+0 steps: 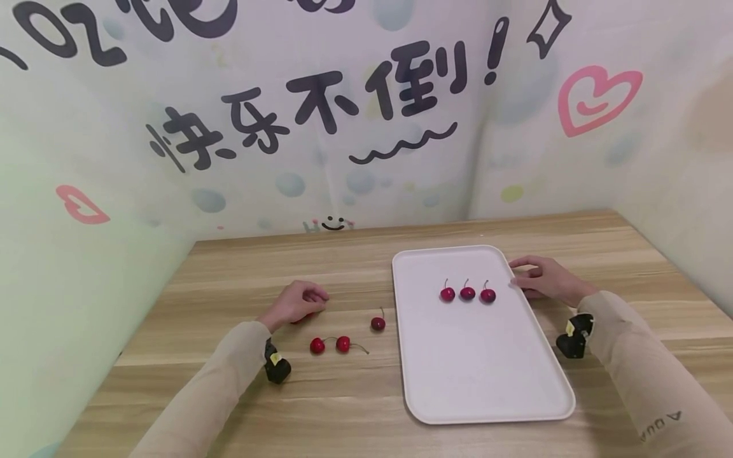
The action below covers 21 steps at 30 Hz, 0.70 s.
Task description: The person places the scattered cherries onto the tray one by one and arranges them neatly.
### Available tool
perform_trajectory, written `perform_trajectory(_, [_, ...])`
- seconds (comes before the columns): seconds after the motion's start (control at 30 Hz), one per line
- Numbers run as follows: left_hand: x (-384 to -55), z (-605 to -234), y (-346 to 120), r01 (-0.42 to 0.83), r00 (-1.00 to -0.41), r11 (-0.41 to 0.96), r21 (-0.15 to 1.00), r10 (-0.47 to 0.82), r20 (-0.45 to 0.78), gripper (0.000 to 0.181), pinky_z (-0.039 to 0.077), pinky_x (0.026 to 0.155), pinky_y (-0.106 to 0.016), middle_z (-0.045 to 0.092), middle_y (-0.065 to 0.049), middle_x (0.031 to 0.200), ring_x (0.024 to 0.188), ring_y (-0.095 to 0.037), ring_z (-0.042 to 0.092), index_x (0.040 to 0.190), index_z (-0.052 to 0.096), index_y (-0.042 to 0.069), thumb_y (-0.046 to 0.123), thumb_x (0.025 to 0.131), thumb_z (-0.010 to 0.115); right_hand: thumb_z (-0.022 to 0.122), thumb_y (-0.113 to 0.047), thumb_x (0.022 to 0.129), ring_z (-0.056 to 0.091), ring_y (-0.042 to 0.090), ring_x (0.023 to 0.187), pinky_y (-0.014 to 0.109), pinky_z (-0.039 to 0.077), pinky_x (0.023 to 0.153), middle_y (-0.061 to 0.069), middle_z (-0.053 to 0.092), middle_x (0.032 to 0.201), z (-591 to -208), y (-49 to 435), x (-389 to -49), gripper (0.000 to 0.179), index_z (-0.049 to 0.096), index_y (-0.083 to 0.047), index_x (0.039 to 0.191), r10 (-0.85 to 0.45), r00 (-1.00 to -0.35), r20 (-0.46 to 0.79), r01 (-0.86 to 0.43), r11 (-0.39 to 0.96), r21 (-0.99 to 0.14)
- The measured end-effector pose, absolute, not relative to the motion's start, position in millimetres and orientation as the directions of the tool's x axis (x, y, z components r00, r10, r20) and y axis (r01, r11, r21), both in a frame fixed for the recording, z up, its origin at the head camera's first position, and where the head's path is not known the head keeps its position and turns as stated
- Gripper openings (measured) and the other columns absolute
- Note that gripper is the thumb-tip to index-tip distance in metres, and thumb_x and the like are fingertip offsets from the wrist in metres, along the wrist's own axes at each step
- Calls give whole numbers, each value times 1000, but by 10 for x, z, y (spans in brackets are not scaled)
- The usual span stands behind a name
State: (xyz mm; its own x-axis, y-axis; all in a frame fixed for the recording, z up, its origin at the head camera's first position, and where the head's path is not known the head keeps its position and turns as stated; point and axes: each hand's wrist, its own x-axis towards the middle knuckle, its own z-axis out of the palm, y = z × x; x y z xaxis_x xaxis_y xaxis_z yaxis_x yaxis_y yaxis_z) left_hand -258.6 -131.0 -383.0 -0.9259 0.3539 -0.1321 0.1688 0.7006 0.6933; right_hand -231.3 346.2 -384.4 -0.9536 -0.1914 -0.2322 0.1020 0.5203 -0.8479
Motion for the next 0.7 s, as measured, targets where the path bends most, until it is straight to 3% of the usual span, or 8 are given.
perform_trajectory(0.37, [-2554,-3797,-1309,154,-926,685,712,352,-138,21,44,76,-32,62,-4,95,82,-15,53,103,65,5,10,83,58,59,-13,85,60,21,82,33,49,73,23,54,99,-3839,3463,-2307,54,34,9,127,-196,-953,-232,103,510,-854])
perform_trajectory(0.7, [-2546,-3804,-1311,140,-932,667,732,337,-129,16,43,81,-35,63,-4,96,88,-17,54,98,66,7,12,84,60,59,-12,85,60,21,82,34,49,73,23,54,100,-3837,3459,-2306,53,34,10,126,-199,-953,-230,102,503,-858])
